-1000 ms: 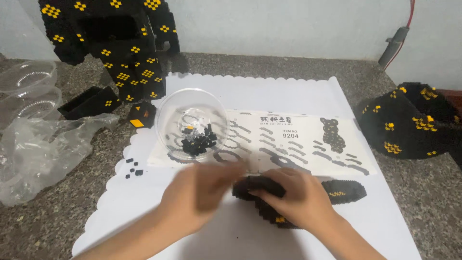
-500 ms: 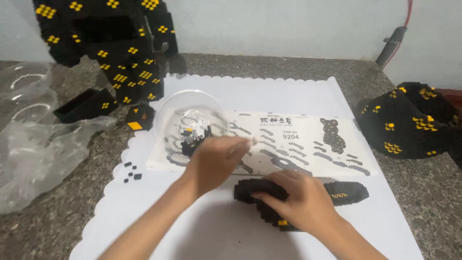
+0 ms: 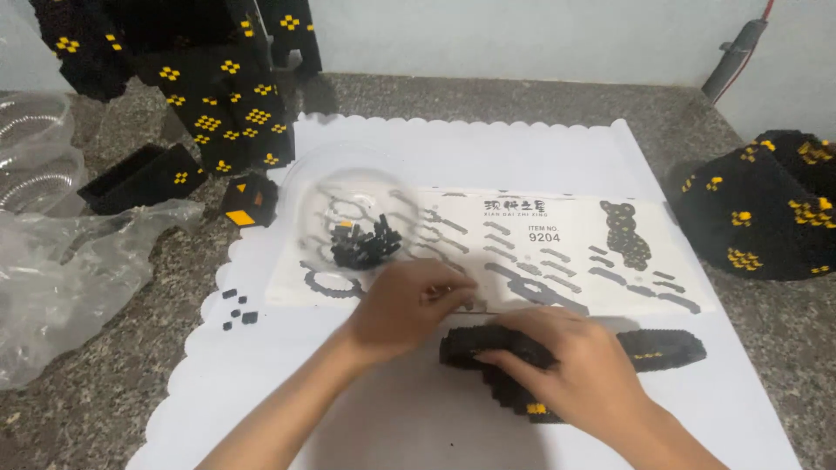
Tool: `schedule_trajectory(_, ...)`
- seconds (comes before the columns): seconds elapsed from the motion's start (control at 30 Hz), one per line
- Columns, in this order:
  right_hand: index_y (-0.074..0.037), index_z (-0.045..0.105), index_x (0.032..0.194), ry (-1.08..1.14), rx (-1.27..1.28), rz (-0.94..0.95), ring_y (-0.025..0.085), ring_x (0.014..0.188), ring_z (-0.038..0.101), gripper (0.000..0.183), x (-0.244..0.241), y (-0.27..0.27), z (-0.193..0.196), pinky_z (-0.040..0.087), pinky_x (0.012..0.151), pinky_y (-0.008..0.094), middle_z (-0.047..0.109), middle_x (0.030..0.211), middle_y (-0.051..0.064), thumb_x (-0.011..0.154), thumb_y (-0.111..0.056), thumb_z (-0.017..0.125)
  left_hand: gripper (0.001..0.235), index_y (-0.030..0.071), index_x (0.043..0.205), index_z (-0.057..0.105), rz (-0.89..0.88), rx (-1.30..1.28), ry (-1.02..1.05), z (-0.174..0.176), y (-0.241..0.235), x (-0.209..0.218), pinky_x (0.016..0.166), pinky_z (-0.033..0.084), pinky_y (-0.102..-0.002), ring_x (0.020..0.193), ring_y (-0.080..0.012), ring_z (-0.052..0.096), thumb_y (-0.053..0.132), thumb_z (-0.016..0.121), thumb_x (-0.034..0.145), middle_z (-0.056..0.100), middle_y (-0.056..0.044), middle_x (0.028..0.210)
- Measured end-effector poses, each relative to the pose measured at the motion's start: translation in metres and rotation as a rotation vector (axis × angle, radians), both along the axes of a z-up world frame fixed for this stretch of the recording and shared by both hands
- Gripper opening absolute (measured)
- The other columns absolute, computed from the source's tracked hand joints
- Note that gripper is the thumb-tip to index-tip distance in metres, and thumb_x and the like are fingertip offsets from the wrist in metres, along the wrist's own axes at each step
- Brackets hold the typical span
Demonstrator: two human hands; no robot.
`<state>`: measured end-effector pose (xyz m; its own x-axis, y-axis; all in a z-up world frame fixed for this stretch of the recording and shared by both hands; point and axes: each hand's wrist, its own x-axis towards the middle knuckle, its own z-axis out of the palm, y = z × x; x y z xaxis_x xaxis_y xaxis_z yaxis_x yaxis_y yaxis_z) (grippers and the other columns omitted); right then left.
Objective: Assembling a micro-block toy figure by following a manual
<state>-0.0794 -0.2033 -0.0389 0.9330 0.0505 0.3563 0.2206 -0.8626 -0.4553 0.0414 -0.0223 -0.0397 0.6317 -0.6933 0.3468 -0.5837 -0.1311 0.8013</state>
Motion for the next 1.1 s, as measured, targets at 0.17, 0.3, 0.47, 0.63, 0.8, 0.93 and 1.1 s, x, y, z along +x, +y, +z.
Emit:
schedule_trajectory(0.17, -0.021, 0.071, 0.095, 0.006, -0.012, -0.021, 0.02, 0.08, 0.07, 0.032, -0.001, -0.002, -0.001, 0.051, 0.075, 0.031, 0.077, 0.089, -0.003, 0.071, -0.042, 0.074, 0.022, 0.012, 0.084, 0.075, -0.186, 0.246, 0.311, 0.029, 0.018, 0.001, 0.058, 0.037, -0.023, 0.065, -0.0045, 0.049, 0.03, 0.063, 0.085, 0.064, 0.005, 0.07)
schedule_trajectory(0.3, -0.021, 0.073, 0.093, -0.031, -0.017, -0.03, 0.018, 0.078, 0.071, 0.03, -0.002, -0.001, -0.001, 0.052, 0.074, 0.029, 0.077, 0.088, -0.005, 0.071, -0.041, 0.074, 0.02, 0.012, 0.081, 0.073, -0.232, 0.345, 0.333, 0.035, 0.024, 0.003, 0.062, 0.038, -0.021, 0.067, -0.0053, 0.05, 0.03, 0.064, 0.085, 0.062, 0.005, 0.069)
schedule_trajectory(0.47, -0.019, 0.072, 0.094, -0.055, -0.038, -0.029, 0.018, 0.077, 0.071, 0.033, -0.001, -0.003, -0.005, 0.052, 0.074, 0.03, 0.076, 0.088, -0.003, 0.07, -0.041, 0.075, 0.016, 0.011, 0.08, 0.074, -0.08, 0.137, 0.171, 0.026, 0.021, 0.006, 0.062, 0.044, -0.023, 0.066, -0.0063, 0.055, 0.025, 0.066, 0.083, 0.069, 0.003, 0.073)
schedule_trajectory(0.63, -0.019, 0.072, 0.092, -0.055, -0.026, -0.043, 0.018, 0.076, 0.07, 0.032, -0.002, -0.002, -0.004, 0.052, 0.073, 0.029, 0.076, 0.086, -0.004, 0.069, -0.041, 0.076, 0.024, -0.002, 0.081, 0.063, 0.419, -0.005, -0.653, 0.002, 0.022, 0.018, 0.063, 0.051, -0.04, 0.076, -0.03, 0.059, 0.006, 0.043, 0.092, 0.065, -0.015, 0.082)
schedule_trajectory(0.8, -0.018, 0.073, 0.091, -0.063, -0.009, -0.028, 0.016, 0.077, 0.071, 0.031, -0.001, 0.0, -0.001, 0.052, 0.074, 0.028, 0.076, 0.088, -0.004, 0.069, -0.039, 0.076, 0.036, 0.009, 0.057, 0.036, 0.536, 0.225, -0.359, -0.018, 0.022, 0.023, 0.041, 0.033, -0.038, 0.049, -0.0219, 0.038, 0.019, 0.048, 0.09, 0.043, -0.004, 0.051)
schedule_trajectory(0.93, -0.019, 0.072, 0.092, -0.059, -0.024, -0.018, 0.017, 0.077, 0.071, 0.031, -0.001, -0.001, -0.001, 0.052, 0.074, 0.028, 0.076, 0.088, -0.004, 0.07, -0.041, 0.075, 0.033, 0.01, 0.064, 0.048, 0.49, 0.416, -0.25, -0.008, 0.023, 0.018, 0.048, 0.041, -0.041, 0.055, -0.0275, 0.052, 0.026, 0.048, 0.092, 0.058, -0.005, 0.062)
schedule_trajectory(1.1, -0.021, 0.073, 0.092, -0.021, -0.018, -0.045, 0.016, 0.078, 0.07, 0.031, -0.001, -0.002, -0.002, 0.052, 0.075, 0.028, 0.076, 0.088, -0.006, 0.069, -0.041, 0.075, 0.023, 0.016, 0.085, 0.069, 0.462, 0.58, 0.097, 0.013, 0.027, 0.016, 0.058, 0.044, -0.034, 0.067, -0.0217, 0.063, 0.026, 0.049, 0.087, 0.07, 0.001, 0.073)
